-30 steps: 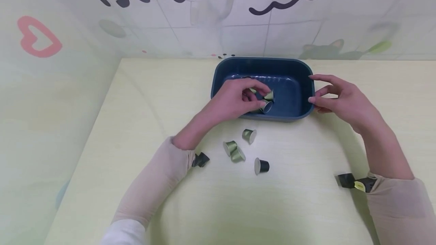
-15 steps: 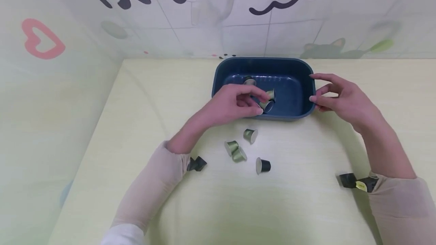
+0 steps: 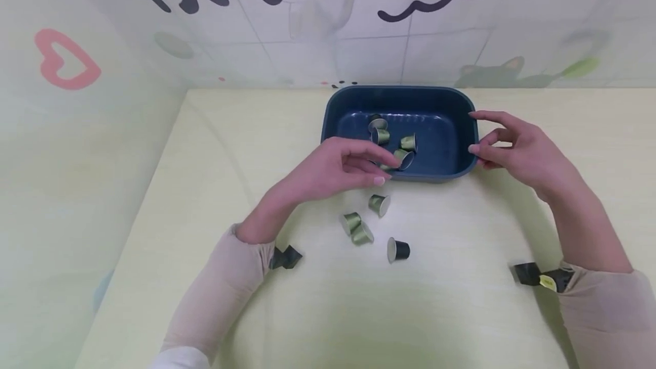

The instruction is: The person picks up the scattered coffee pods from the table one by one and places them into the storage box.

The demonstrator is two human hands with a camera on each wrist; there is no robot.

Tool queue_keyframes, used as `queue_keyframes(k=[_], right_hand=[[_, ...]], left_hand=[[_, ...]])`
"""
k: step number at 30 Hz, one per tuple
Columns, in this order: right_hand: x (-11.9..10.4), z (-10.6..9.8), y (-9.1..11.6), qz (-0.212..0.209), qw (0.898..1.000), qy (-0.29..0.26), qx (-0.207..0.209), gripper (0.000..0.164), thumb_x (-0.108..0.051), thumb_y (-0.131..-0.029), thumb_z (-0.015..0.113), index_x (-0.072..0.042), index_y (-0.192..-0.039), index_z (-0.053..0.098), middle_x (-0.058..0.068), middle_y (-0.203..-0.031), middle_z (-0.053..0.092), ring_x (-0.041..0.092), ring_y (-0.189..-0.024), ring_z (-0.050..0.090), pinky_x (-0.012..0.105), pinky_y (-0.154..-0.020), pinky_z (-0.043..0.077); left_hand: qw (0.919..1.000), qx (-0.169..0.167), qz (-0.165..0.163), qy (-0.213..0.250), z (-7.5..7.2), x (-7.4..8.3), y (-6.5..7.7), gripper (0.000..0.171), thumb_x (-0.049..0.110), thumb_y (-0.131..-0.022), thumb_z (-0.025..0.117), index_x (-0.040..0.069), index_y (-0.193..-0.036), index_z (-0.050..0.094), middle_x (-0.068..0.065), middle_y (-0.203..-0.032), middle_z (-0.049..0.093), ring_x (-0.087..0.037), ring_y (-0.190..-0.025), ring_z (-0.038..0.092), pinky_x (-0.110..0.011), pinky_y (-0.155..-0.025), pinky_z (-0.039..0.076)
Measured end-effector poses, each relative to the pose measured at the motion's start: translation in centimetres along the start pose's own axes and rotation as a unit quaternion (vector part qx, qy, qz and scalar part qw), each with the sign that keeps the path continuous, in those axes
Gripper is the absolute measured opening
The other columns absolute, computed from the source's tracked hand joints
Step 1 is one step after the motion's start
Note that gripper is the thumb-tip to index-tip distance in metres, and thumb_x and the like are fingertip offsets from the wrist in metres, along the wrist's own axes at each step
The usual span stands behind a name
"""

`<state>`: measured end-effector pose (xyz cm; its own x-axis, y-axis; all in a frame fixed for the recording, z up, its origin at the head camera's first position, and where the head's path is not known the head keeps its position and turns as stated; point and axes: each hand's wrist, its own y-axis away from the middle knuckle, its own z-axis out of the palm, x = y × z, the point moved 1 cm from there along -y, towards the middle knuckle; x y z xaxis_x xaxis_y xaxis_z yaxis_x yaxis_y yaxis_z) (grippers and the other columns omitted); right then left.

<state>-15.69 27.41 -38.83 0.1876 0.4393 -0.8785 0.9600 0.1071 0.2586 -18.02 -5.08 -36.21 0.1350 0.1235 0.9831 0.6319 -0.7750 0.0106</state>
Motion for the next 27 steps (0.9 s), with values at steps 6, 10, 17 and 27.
queue_keyframes(k=[6, 10, 17, 27], right_hand=[[0.0, -0.2, 0.2, 0.0, 1.0, -0.009, -0.004, 0.057, -0.015, -0.097, 0.066, -0.021, -0.149, 0.042, -0.007, -0.085, 0.063, 0.013, -0.075, 0.067, 0.021, -0.073, 0.056], [-0.1, -0.2, 0.1, 0.0, 1.0, -0.005, -0.005, 0.058, -0.015, -0.097, 0.066, -0.02, -0.15, 0.041, -0.008, -0.085, 0.063, 0.013, -0.074, 0.067, 0.021, -0.073, 0.055], [-0.3, -0.2, 0.2, 0.005, 1.0, -0.004, -0.008, 0.058, -0.015, -0.098, 0.065, -0.02, -0.15, 0.04, -0.007, -0.085, 0.063, 0.013, -0.076, 0.067, 0.021, -0.073, 0.055], [-0.3, -0.1, 0.1, 0.004, 1.0, -0.002, -0.009, 0.059, -0.015, -0.097, 0.066, -0.02, -0.151, 0.039, -0.007, -0.086, 0.063, 0.014, -0.076, 0.068, 0.021, -0.073, 0.055]], left_hand=[[0.9997, -0.019, -0.014, -0.002, 0.4, 0.3, 0.5, 0.031, -0.004, -0.088, 0.072, -0.001, -0.119, 0.07, -0.009, -0.118, 0.071, -0.034, -0.106, 0.068, -0.034, -0.091, 0.055], [0.9986, -0.033, -0.032, -0.027, 0.4, 0.3, 0.9, 0.035, -0.002, -0.088, 0.073, 0.001, -0.122, 0.069, -0.01, -0.122, 0.069, -0.03, -0.108, 0.068, -0.033, -0.089, 0.055], [0.9963, -0.049, -0.041, -0.057, 0.4, -0.2, 1.4, 0.035, 0.004, -0.09, 0.073, 0.004, -0.125, 0.068, -0.01, -0.126, 0.067, -0.025, -0.111, 0.067, -0.03, -0.09, 0.054], [0.9939, -0.066, -0.032, -0.083, 0.3, -1.0, 2.2, 0.036, 0.006, -0.091, 0.072, 0.003, -0.126, 0.067, -0.007, -0.127, 0.067, -0.019, -0.112, 0.066, -0.033, -0.095, 0.052]])
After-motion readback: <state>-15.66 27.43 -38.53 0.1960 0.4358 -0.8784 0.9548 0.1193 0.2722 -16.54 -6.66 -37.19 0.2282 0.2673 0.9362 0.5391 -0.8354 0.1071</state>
